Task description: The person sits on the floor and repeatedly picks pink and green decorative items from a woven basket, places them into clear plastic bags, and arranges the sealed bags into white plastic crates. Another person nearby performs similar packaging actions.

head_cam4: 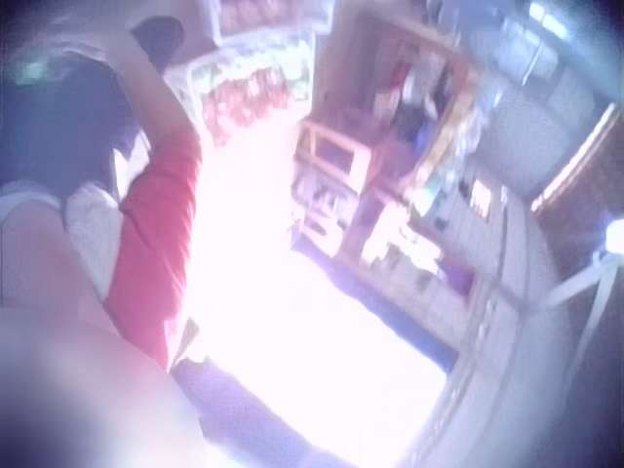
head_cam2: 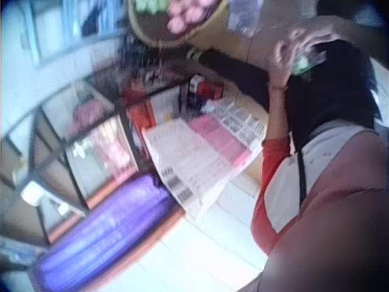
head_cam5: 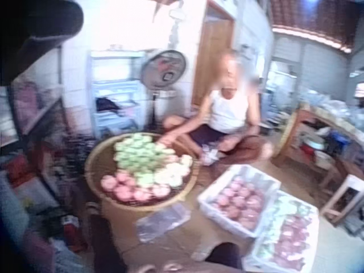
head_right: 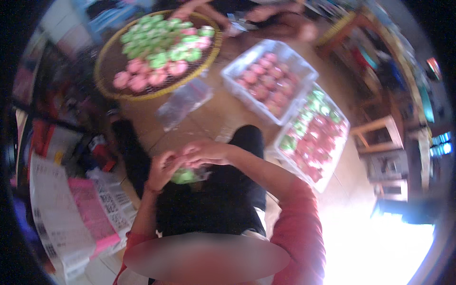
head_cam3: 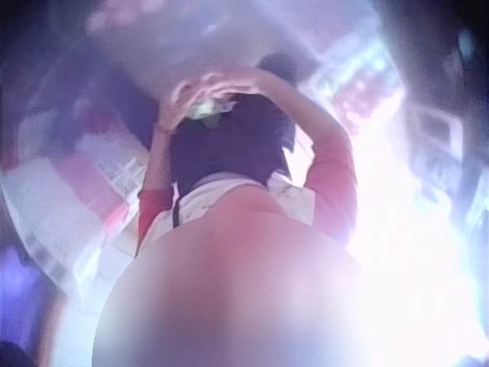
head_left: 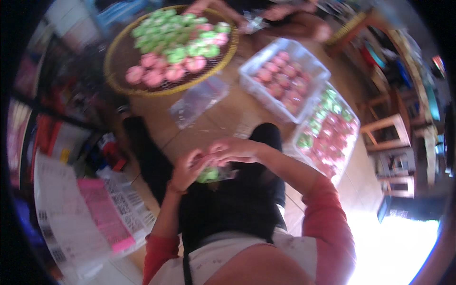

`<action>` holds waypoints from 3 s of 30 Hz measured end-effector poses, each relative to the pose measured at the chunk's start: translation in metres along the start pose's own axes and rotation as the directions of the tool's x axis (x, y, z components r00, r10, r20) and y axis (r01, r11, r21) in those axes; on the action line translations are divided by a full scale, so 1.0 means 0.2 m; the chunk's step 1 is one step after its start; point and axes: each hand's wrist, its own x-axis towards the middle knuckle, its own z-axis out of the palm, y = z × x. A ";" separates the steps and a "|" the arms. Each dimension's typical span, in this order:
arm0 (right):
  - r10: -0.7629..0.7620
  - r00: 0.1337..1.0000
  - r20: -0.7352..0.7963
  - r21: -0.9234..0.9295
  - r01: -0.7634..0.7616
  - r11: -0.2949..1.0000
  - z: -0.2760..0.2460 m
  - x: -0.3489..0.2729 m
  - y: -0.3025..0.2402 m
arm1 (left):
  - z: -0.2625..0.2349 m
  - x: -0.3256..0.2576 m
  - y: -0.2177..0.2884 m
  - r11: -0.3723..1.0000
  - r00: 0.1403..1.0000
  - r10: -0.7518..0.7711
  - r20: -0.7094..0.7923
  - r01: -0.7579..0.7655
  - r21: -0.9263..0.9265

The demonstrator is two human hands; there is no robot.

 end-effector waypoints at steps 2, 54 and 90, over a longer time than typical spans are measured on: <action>-0.019 1.000 0.013 -0.013 0.019 1.000 0.01 0.04 0.05 | 0.00 -0.03 -0.01 0.998 0.999 -0.052 -0.009 0.052 -0.038; -0.177 0.951 -0.252 0.042 0.193 0.980 0.38 0.81 0.39 | -0.38 -0.62 -0.48 0.959 0.428 -0.201 -0.881 -0.096 -0.266; -0.346 0.819 -0.458 0.377 0.531 0.759 -0.13 -0.61 0.34 | 0.34 0.11 0.00 0.458 0.831 -0.268 0.487 0.555 -0.695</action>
